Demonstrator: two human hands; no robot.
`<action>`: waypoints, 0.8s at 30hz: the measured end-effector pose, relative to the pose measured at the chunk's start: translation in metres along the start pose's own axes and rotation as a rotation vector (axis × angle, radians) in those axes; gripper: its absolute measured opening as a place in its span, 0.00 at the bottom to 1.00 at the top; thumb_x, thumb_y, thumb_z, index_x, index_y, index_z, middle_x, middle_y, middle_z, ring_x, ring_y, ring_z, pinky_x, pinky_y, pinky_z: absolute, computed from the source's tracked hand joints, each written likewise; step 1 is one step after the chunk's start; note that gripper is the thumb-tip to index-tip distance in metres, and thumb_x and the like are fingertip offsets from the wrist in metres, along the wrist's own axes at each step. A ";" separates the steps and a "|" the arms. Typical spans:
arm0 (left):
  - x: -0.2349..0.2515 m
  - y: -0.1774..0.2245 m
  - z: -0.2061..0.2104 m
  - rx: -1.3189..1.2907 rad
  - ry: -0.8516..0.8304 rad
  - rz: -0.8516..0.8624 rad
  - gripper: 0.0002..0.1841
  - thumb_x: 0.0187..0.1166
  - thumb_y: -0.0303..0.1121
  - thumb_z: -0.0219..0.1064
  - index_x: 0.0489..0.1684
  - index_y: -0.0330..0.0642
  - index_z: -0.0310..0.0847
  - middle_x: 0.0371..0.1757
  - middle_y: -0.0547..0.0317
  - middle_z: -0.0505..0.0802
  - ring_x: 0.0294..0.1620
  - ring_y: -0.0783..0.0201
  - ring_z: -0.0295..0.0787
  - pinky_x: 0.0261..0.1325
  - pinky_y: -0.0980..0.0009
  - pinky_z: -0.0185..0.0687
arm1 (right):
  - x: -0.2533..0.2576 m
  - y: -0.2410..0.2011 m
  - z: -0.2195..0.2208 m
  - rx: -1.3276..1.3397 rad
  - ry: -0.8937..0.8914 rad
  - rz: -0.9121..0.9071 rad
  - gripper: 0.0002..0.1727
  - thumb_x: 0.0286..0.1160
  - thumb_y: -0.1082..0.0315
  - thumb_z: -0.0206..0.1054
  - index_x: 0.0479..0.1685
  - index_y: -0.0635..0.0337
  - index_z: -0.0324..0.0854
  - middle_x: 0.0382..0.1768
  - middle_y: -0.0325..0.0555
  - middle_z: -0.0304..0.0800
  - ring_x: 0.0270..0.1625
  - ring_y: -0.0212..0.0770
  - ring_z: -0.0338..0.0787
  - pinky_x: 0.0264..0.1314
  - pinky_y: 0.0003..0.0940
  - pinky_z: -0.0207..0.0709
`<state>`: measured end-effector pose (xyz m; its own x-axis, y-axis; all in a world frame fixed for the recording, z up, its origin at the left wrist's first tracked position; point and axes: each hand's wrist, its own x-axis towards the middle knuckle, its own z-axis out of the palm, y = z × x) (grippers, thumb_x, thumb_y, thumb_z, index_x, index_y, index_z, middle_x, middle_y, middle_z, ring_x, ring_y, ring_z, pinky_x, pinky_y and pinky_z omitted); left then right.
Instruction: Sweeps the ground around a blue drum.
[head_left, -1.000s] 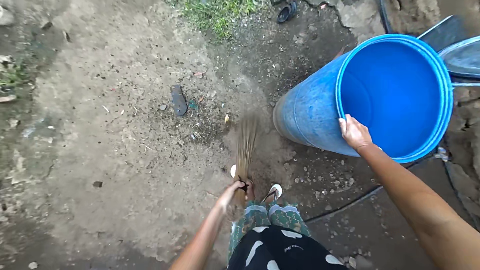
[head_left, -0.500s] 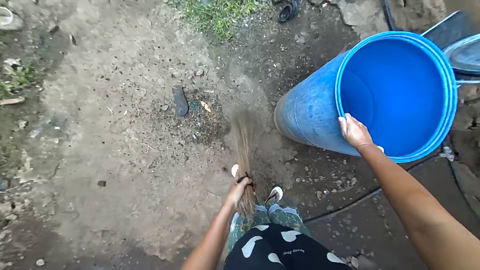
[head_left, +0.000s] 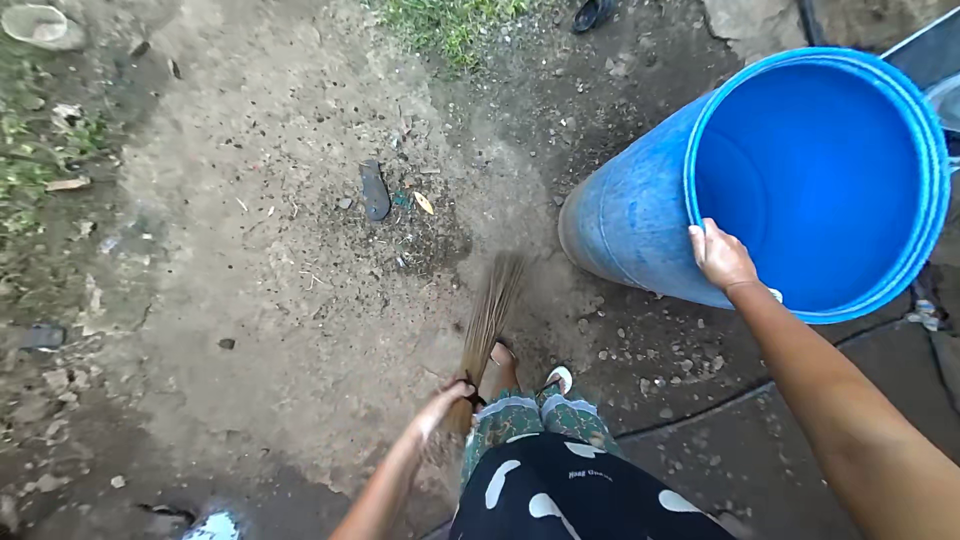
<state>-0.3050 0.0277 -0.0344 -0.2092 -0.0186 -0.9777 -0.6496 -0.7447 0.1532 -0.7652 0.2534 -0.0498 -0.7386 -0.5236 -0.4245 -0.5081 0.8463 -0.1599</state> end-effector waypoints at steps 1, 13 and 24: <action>0.002 0.012 -0.015 -0.024 -0.058 -0.051 0.15 0.89 0.33 0.50 0.68 0.40 0.70 0.33 0.53 0.89 0.26 0.65 0.88 0.28 0.72 0.86 | 0.000 0.000 0.000 0.000 -0.004 0.007 0.29 0.98 0.56 0.37 0.68 0.76 0.70 0.52 0.80 0.85 0.56 0.80 0.88 0.55 0.75 0.77; 0.017 0.017 -0.006 0.012 0.258 0.218 0.34 0.87 0.30 0.60 0.94 0.46 0.49 0.49 0.43 0.88 0.35 0.57 0.88 0.39 0.60 0.87 | 0.001 -0.003 -0.002 -0.016 -0.025 0.027 0.28 0.98 0.57 0.35 0.68 0.76 0.69 0.51 0.82 0.85 0.57 0.81 0.87 0.56 0.76 0.75; 0.072 0.096 -0.070 0.161 0.414 0.330 0.34 0.87 0.38 0.64 0.92 0.53 0.55 0.62 0.35 0.86 0.50 0.45 0.88 0.56 0.47 0.84 | 0.002 -0.001 -0.007 -0.010 -0.051 0.001 0.28 0.98 0.58 0.36 0.71 0.76 0.68 0.50 0.83 0.85 0.60 0.81 0.86 0.62 0.73 0.74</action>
<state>-0.3316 -0.0920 -0.1000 -0.1366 -0.5184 -0.8442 -0.7086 -0.5443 0.4489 -0.7689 0.2505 -0.0443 -0.7158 -0.5166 -0.4699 -0.5117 0.8459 -0.1504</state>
